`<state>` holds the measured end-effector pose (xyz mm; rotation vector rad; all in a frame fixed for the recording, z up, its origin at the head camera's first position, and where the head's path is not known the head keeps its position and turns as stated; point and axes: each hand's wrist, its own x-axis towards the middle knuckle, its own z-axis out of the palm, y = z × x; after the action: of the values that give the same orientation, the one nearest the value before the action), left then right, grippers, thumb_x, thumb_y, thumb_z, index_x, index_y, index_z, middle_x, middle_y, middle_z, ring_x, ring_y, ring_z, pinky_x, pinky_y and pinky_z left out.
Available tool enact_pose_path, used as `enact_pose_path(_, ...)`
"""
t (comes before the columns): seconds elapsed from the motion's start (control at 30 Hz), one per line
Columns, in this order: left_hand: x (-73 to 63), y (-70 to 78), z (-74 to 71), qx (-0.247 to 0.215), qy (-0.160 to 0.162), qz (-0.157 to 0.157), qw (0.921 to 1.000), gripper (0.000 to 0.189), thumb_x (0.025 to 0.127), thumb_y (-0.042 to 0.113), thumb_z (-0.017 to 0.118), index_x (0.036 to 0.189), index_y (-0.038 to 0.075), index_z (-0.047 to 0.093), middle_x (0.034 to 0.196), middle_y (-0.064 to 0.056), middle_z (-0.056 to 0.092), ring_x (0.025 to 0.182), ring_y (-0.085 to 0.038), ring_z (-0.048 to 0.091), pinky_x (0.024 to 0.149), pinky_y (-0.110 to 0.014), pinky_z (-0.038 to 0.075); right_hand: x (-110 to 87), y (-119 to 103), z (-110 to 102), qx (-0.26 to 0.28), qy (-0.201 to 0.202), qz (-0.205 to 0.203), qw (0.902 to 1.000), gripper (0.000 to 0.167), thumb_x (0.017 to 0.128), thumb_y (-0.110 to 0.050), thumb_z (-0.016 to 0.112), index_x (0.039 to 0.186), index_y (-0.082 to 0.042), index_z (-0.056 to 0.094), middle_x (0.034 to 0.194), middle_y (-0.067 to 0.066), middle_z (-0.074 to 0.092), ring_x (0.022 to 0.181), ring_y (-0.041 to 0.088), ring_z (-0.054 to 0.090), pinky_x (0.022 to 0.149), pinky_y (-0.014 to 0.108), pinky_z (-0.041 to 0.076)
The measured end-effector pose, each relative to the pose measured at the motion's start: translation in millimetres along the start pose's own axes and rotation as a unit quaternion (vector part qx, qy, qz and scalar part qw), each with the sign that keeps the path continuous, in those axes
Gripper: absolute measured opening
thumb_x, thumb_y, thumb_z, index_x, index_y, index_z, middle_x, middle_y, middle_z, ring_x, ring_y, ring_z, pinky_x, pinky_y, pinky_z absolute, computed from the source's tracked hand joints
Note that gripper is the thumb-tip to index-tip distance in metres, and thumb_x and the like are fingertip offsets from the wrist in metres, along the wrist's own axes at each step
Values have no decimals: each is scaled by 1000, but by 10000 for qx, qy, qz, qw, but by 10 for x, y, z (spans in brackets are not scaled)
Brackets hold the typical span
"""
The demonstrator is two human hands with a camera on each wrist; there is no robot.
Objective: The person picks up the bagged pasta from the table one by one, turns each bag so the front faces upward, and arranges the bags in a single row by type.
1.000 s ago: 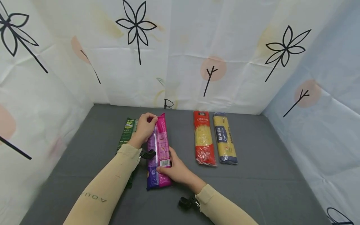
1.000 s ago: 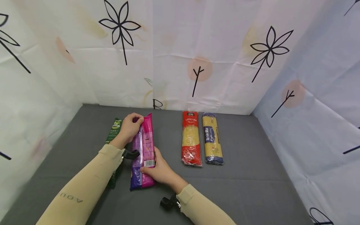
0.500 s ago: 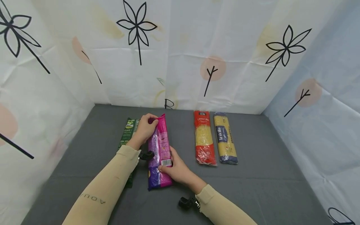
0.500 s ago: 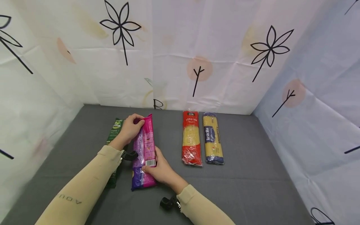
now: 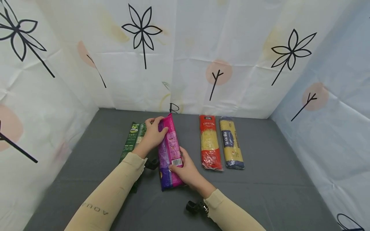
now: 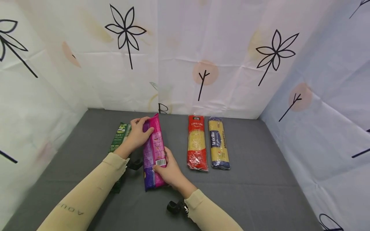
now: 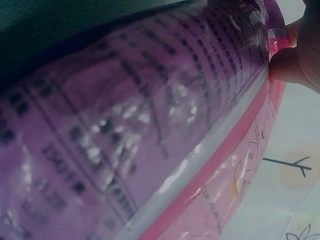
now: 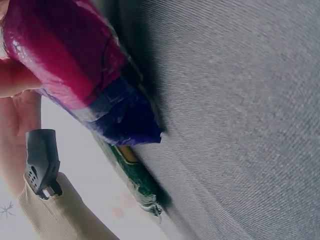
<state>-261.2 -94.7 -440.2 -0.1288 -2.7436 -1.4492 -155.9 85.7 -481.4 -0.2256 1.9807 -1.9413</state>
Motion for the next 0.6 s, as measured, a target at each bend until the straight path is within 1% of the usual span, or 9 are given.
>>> enact_pose_path(0.1, -23, 49, -15, 116, 20, 34, 9999, 52, 100, 29, 54, 147, 19, 36, 146, -21, 9, 124, -41, 36, 88, -56, 47, -1, -20, -32, -139, -25, -110, 9998, 78, 90, -5, 65, 152, -24, 21, 129, 15, 55, 102, 29, 63, 79, 47, 54)
enact_pose_path(0.13, -29, 65, -23, 154, 15, 46, 9999, 53, 100, 30, 54, 148, 19, 35, 146, -22, 9, 124, -42, 37, 87, -56, 47, -2, -37, -48, -269, -20, -155, 9995, 78, 90, -6, 65, 152, -24, 21, 130, 15, 54, 103, 29, 63, 80, 46, 54)
enact_pose_path(0.23, -56, 125, -51, 257, -15, 19, 9997, 57, 100, 33, 53, 150, 21, 31, 144, -24, 11, 120, -42, 40, 85, -56, 48, -27, -117, -93, -801, 13, -340, 9962, 78, 90, -8, 66, 152, -24, 20, 132, 14, 54, 103, 26, 63, 80, 44, 54)
enact_pose_path(0.3, -72, 169, -74, 383, -23, -17, 9993, 60, 99, 37, 53, 152, 23, 28, 141, -25, 15, 116, -42, 43, 84, -55, 48, -46, -193, -120, -1255, 84, -461, 9910, 78, 90, -10, 66, 153, -24, 21, 131, 13, 54, 102, 24, 63, 79, 43, 54)
enact_pose_path(0.37, -86, 208, -101, 516, -45, -40, 9987, 63, 99, 41, 53, 153, 23, 26, 138, -26, 22, 113, -40, 44, 84, -54, 48, -65, -268, -147, -1746, 187, -578, 9828, 78, 90, -11, 66, 153, -24, 21, 129, 13, 55, 100, 23, 63, 78, 42, 54)
enact_pose_path(0.47, -101, 258, -149, 645, -70, -38, 9979, 68, 97, 47, 52, 154, 21, 24, 133, -26, 32, 109, -39, 48, 84, -54, 48, -85, -372, -178, -2486, 378, -621, 9659, 77, 90, -14, 65, 153, -28, 22, 125, 10, 56, 96, 21, 62, 76, 41, 54)
enact_pose_path(0.53, -105, 280, -179, 613, -106, -7, 9981, 72, 97, 49, 53, 154, 17, 23, 130, -26, 37, 110, -38, 49, 84, -54, 48, -99, -437, -193, -2885, 466, -641, 9542, 77, 91, -15, 65, 153, -29, 22, 124, 10, 56, 95, 21, 61, 74, 42, 53)
enact_pose_path(0.6, -109, 290, -206, 521, -127, 16, 9986, 75, 96, 51, 53, 154, 14, 23, 128, -25, 43, 111, -37, 51, 84, -53, 49, -111, -487, -198, -3286, 565, -683, 9403, 76, 91, -16, 66, 153, -28, 23, 125, 9, 57, 93, 21, 61, 73, 41, 53)
